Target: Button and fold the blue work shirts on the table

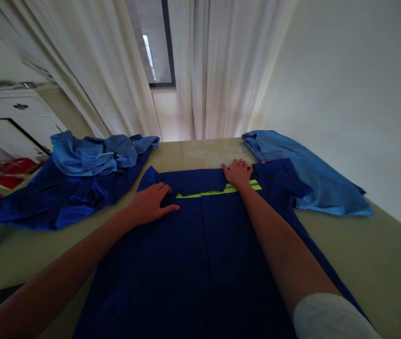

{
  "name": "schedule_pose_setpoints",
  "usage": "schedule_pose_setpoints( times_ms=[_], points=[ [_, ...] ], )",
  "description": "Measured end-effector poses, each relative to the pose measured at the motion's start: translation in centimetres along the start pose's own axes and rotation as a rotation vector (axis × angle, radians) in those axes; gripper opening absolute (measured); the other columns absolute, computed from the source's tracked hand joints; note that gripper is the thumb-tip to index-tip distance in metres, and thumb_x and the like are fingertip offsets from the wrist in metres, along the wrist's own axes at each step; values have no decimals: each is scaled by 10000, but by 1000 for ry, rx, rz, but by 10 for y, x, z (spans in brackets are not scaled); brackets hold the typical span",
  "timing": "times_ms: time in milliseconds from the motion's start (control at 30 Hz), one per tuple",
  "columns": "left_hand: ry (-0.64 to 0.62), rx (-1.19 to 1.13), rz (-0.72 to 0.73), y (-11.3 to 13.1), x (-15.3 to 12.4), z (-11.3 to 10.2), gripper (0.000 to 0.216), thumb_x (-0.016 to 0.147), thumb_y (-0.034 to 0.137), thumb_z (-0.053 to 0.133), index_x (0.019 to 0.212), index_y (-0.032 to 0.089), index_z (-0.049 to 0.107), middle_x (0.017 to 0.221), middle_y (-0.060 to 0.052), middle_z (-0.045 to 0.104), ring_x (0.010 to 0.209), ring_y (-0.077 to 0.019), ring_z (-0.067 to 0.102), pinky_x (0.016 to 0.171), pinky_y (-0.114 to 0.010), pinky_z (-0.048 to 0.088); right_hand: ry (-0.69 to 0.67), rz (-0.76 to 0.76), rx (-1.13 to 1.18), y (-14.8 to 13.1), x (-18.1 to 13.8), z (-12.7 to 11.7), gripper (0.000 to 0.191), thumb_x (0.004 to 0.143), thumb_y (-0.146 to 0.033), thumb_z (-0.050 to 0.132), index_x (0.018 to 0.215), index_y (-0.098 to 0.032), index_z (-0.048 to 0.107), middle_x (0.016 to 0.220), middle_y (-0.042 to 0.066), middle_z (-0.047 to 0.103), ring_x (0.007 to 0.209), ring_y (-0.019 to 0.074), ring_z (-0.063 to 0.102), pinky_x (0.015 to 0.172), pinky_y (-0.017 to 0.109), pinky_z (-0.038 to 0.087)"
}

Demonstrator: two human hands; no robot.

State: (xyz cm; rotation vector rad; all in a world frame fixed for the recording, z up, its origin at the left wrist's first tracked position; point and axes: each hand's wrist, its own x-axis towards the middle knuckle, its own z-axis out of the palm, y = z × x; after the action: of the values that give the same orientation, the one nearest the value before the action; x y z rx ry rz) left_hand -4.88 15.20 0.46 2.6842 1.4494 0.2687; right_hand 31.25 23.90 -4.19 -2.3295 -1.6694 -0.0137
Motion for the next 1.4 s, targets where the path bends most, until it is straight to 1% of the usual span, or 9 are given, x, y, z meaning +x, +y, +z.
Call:
schedule_pose_setpoints(
  times_ms=[167, 267, 500, 600, 700, 967, 1133, 1233, 1400],
  points=[
    [32, -64, 65, -1, -17, 8, 365, 1059, 396, 365, 1105, 207, 674, 1069, -103, 694, 1032, -255, 662, 981, -412, 520, 14, -1, 3, 2, 1, 4, 783, 1051, -629, 322, 1533, -29, 465, 1631, 284, 394, 1508, 414, 335, 1223, 652, 157],
    [29, -303, 33, -10, -17, -5, 381, 1059, 454, 387, 1097, 208, 675, 1049, -71, 720, 992, -231, 675, 942, -371, 534, 19, -8, 9, 3, 3, 6, 785, 1047, -636, 332, 1529, -32, 470, 1628, 291, 394, 1504, 414, 341, 1223, 648, 156],
    [-307, -500, 61, -25, -10, -28, 442, 994, 587, 507, 1039, 218, 745, 983, -42, 765, 912, -205, 709, 869, -323, 555, 41, -15, 18, 4, 4, 9, 768, 1047, -627, 344, 1515, -34, 485, 1613, 297, 410, 1492, 418, 355, 1220, 652, 149],
    [-54, -390, -112, -38, 8, -20, 546, 1012, 617, 400, 1079, 195, 740, 1026, -85, 763, 942, -237, 716, 881, -362, 569, 31, -14, 22, 4, 5, 8, 772, 1045, -633, 343, 1521, -42, 480, 1622, 293, 401, 1502, 417, 341, 1220, 655, 142],
    [224, -119, -239, -46, 24, 1, 670, 1015, 636, 341, 1339, 132, 642, 1367, -183, 670, 1289, -328, 616, 1107, -476, 483, 16, -4, 20, 4, 5, 7, 775, 1044, -631, 349, 1531, -40, 473, 1634, 289, 386, 1512, 415, 331, 1224, 655, 142],
    [57, 97, -10, -50, 15, 43, 894, 1020, 703, 302, 1662, 82, 261, 1722, -203, 289, 1591, -332, 295, 1304, -508, 233, 44, -22, -1, 4, 3, 7, 744, 1048, -599, 360, 1521, -38, 484, 1620, 285, 412, 1494, 413, 359, 1224, 642, 166],
    [183, 95, -46, -28, 2, 24, 967, 1000, 746, 361, 1668, 60, 230, 1738, -220, 226, 1605, -363, 241, 1292, -539, 259, 50, -10, 0, 3, 4, 8, 744, 1039, -596, 377, 1518, -38, 492, 1606, 283, 434, 1487, 417, 369, 1220, 649, 175],
    [52, 88, 100, -1, -16, 23, 869, 991, 755, 407, 1646, 185, 360, 1727, -140, 308, 1581, -342, 316, 1285, -535, 290, 49, -13, 1, 3, 3, 7, 737, 1036, -593, 374, 1507, -39, 501, 1604, 286, 432, 1483, 415, 372, 1219, 645, 175],
    [-48, 42, 142, 14, -30, 34, 665, 1095, 550, 272, 1632, 177, 401, 1720, -129, 311, 1594, -302, 294, 1288, -551, 297, 46, -10, -3, 3, 4, 8, 737, 1036, -600, 359, 1502, -46, 497, 1611, 294, 414, 1482, 417, 368, 1216, 645, 170]
  ],
)
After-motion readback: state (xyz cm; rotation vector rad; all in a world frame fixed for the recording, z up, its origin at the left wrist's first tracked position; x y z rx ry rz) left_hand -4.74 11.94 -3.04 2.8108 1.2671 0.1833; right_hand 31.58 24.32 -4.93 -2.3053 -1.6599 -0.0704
